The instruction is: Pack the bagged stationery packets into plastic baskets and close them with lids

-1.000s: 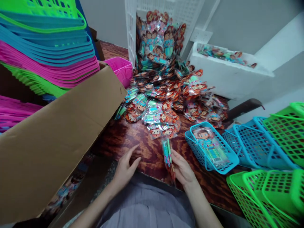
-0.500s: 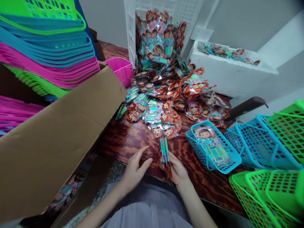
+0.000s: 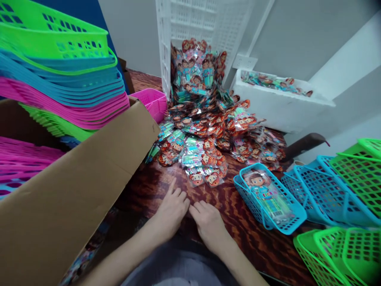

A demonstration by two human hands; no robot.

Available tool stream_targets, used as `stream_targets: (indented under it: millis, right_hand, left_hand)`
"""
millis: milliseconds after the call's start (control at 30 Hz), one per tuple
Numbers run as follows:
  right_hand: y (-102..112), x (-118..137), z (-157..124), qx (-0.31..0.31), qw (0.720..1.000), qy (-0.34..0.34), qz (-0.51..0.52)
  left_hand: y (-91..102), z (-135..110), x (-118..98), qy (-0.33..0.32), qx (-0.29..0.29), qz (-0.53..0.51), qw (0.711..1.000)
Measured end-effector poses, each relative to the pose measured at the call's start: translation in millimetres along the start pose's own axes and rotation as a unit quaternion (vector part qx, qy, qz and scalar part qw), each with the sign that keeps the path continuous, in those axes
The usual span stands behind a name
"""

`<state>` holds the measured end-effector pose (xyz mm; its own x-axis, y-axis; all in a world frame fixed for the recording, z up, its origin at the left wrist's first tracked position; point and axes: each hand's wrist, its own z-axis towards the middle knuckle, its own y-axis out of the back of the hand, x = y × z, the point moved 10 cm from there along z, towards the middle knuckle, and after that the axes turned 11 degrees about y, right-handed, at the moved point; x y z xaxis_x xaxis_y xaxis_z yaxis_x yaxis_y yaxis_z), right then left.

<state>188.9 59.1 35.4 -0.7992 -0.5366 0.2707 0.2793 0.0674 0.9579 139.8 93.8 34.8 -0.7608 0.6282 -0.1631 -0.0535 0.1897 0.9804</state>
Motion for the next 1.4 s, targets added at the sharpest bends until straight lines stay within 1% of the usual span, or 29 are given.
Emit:
stream_targets:
  millis: [33,100,133,167,200,233,267,300,333,400,467,533,600,667,733,767,833,900,967,1033,1133,1200,1233,1300,1400]
  right_hand:
    - [0.0,-1.6,4.1,0.016,0.999,0.003,0.028]
    - [2.0,-11.8,17.7,0.06,0.99,0.018,0.124]
    - [6.5,-21.4,28.1,0.073,0.983,0.024,0.169]
    - [13.7,-36.0,41.2,0.071,0.977,0.019,0.199]
    - [27.5,-59.9,56.5,0.029,0.981,-0.017,0.189]
    - [46.1,-86.7,70.8,-0.041,0.987,-0.067,0.139]
    - [60.4,-107.8,83.1,-0.091,0.988,-0.108,0.07]
    - [64.4,-119.5,96.7,-0.098,0.988,-0.122,0.01]
    - [62.5,-126.1,109.0,-0.09,0.987,-0.128,-0.032]
    - [49.7,-125.3,124.4,-0.066,0.987,-0.118,-0.091]
    - [33.6,-110.9,123.7,-0.051,0.984,-0.095,-0.139]
    - [18.5,-92.8,108.3,-0.044,0.981,-0.081,-0.173]
    - [6.9,-79.5,84.9,-0.042,0.981,-0.088,-0.166]
    - [1.7,-71.3,62.9,-0.038,0.984,-0.099,-0.146]
    - [3.9,-66.6,50.5,-0.032,0.987,-0.094,-0.124]
    - [7.8,-66.5,48.6,-0.029,0.989,-0.091,-0.116]
    - [18.1,-71.2,52.8,-0.02,0.99,-0.088,-0.109]
    - [23.3,-77.9,63.3,0.004,0.991,-0.086,-0.102]
    - [19.1,-80.1,72.5,0.04,0.991,-0.08,-0.099]
    - [9.3,-76.7,73.9,0.071,0.989,-0.081,-0.104]
    - [-0.7,-69.9,63.4,0.084,0.988,-0.106,-0.077]
    - [3.3,-68.3,60.9,0.079,0.99,-0.11,-0.038]
    - [9.0,-69.4,64.5,0.078,0.991,-0.104,-0.029]
    - [22.6,-76.7,81.3,0.09,0.991,-0.085,-0.046]
    - [33.8,-96.7,116.6,0.14,0.983,-0.076,-0.092]
  left_hand:
    - [-7.6,0.1,-0.7,-0.005,0.027,0.009,1.0]
    - [-19.0,-2.2,-2.6,-0.011,0.064,0.009,0.998]
    - [-22.6,-3.6,-2.9,-0.01,0.074,0.008,0.997]
    - [-25.2,-5.0,-2.9,-0.007,0.078,0.007,0.997]
    - [-26.8,-6.2,-2.8,-0.004,0.08,0.007,0.997]
    - [-28.0,-7.3,-2.5,-0.001,0.08,0.006,0.997]
    - [-29.3,-8.4,-2.0,0.003,0.081,0.004,0.997]
    - [-30.4,-9.5,-1.1,0.008,0.082,0.001,0.997]
    - [-31.4,-11.0,-0.1,0.013,0.083,-0.003,0.996]
    - [-32.5,-15.2,2.7,0.025,0.08,-0.012,0.996]
    - [-31.0,-20.8,5.4,0.032,0.067,-0.032,0.997]
    - [-26.6,-26.7,7.5,0.031,0.042,-0.065,0.996]
    - [-22.9,-31.1,9.7,0.028,0.023,-0.097,0.995]
    - [-23.4,-32.5,10.8,0.022,0.022,-0.108,0.994]
    - [-26.2,-31.3,10.6,0.014,0.029,-0.101,0.994]
    - [-27.3,-30.2,10.2,0.01,0.032,-0.096,0.995]
    - [-28.0,-27.7,10.0,0.008,0.033,-0.094,0.995]
    - [-27.2,-26.1,10.2,0.012,0.028,-0.095,0.995]
    - [-24.9,-25.9,10.9,0.017,0.017,-0.098,0.995]
    - [-22.7,-26.7,11.9,0.022,0.003,-0.103,0.994]
    - [-22.8,-27.7,14.2,0.033,-0.006,-0.105,0.994]
    - [-25.0,-27.1,14.3,0.034,0.003,-0.101,0.994]
    - [-26.0,-26.4,13.9,0.033,0.011,-0.099,0.994]
    - [-26.6,-24.4,12.4,0.03,0.025,-0.097,0.994]
    - [-24.6,-22.0,10.5,0.032,0.038,-0.095,0.994]
